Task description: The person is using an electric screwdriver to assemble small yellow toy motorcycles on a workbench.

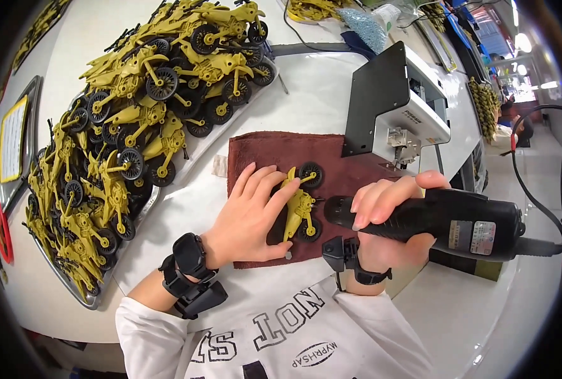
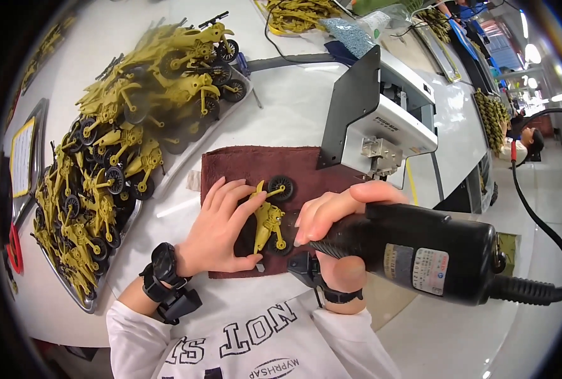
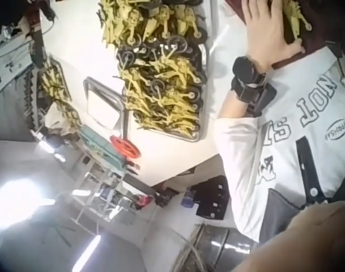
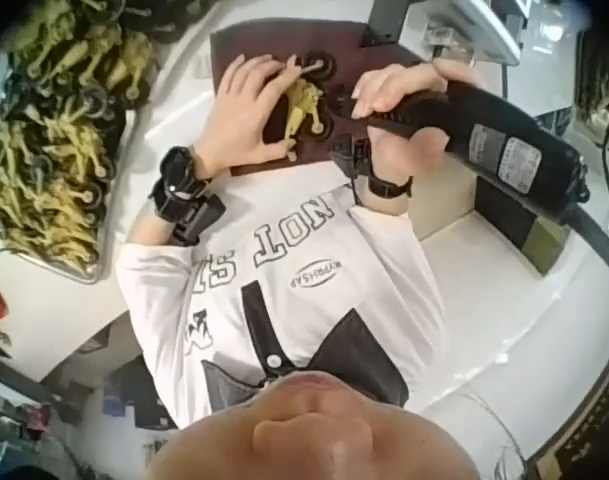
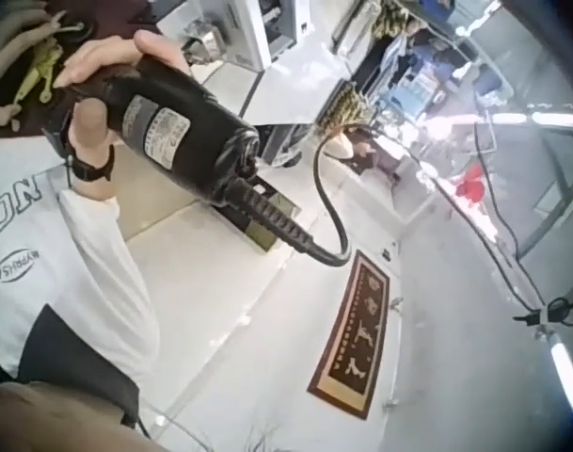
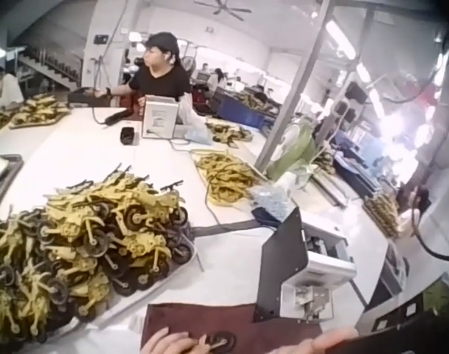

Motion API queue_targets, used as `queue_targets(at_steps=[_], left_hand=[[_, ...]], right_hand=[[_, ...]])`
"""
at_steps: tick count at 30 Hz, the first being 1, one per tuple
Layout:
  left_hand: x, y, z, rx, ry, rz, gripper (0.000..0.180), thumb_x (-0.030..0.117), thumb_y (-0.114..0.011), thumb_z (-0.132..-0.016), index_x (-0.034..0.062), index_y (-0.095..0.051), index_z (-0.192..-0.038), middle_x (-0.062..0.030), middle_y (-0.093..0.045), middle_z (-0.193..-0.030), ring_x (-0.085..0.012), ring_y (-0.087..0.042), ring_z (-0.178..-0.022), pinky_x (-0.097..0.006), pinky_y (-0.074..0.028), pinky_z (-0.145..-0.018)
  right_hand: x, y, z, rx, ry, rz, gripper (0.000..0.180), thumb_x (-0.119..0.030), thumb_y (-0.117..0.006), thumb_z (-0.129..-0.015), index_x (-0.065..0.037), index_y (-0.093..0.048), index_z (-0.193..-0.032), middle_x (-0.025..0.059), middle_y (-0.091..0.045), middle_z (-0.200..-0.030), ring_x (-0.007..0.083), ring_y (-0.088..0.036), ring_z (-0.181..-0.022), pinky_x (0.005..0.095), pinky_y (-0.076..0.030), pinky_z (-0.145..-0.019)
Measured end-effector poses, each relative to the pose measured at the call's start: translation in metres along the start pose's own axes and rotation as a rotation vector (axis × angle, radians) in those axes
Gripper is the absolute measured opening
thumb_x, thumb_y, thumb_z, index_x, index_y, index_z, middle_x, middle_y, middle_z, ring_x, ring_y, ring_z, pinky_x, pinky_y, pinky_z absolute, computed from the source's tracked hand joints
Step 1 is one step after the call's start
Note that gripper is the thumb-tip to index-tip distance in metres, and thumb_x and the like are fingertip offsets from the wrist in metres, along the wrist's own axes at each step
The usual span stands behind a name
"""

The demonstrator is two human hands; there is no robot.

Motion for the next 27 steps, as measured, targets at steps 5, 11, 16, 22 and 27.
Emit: queue_targets(at_steps=[5,11,16,22,27], left_hand=[[-0.002,0.000,0.000,0.003,0.001,0.009,0.090,0.036,-0.077,-0.053,0.0064,-0.041,-0.130,-0.0160,-0.043,-0.122,-0.0363,-0.038,-0.121,-0.053,-0.024,-0.107],[-0.004,0.001,0.000,0.017,-0.004,0.012,0.091,0.038,-0.078,-0.052,0.0067,-0.042,-0.130,-0.0158,-0.044,-0.121,-0.0357,-0.039,-0.119,-0.053,-0.024,-0.106],[0.000,0.001,-0.004,0.003,-0.016,0.012,0.089,0.037,-0.077,-0.054,0.0067,-0.042,-0.130,-0.0159,-0.044,-0.121,-0.0352,-0.039,-0.119,-0.052,-0.024,-0.107],[-0.005,-0.003,0.001,-0.008,0.006,-0.008,0.090,0.038,-0.077,-0.053,0.0054,-0.042,-0.130,-0.0151,-0.044,-0.121,-0.0344,-0.040,-0.118,-0.053,-0.024,-0.105],[0.000,0.001,-0.001,-0.007,-0.011,-0.022,0.093,0.039,-0.078,-0.053,0.0057,-0.041,-0.131,-0.0146,-0.044,-0.120,-0.0340,-0.041,-0.117,-0.053,-0.023,-0.106]], right_hand=[[0.012,-0.008,0.002,0.048,-0.102,0.050,0.063,-0.049,-0.061,-0.084,-0.006,-0.035,-0.122,0.0067,-0.052,-0.068,0.0191,-0.053,-0.049,0.0336,-0.045,-0.051],[0.016,-0.011,0.003,0.075,-0.125,0.112,0.060,-0.045,-0.067,-0.081,-0.008,-0.035,-0.116,0.0043,-0.052,-0.070,0.0160,-0.051,-0.050,0.0297,-0.044,-0.052],[0.017,-0.002,0.004,0.056,-0.123,0.011,0.057,-0.046,-0.069,-0.079,-0.009,-0.036,-0.108,0.0047,-0.052,-0.070,0.0160,-0.052,-0.051,0.0297,-0.043,-0.052],[0.009,-0.004,0.009,0.071,-0.097,-0.033,0.055,-0.037,-0.071,-0.080,-0.007,-0.037,-0.112,0.0054,-0.053,-0.068,0.0195,-0.055,-0.054,0.0341,-0.045,-0.054],[-0.060,0.053,-0.019,0.413,0.277,0.168,0.064,-0.054,-0.054,-0.085,-0.004,-0.039,-0.123,0.0038,-0.047,-0.064,0.0157,-0.046,-0.045,0.0309,-0.043,-0.048]])
Point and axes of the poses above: each hand's wrist, its own z-axis away from the middle knuckle, its own y-axis out of the back of the hand, x = y × z, the point moved 3 cm from there along -z, towards the middle knuckle
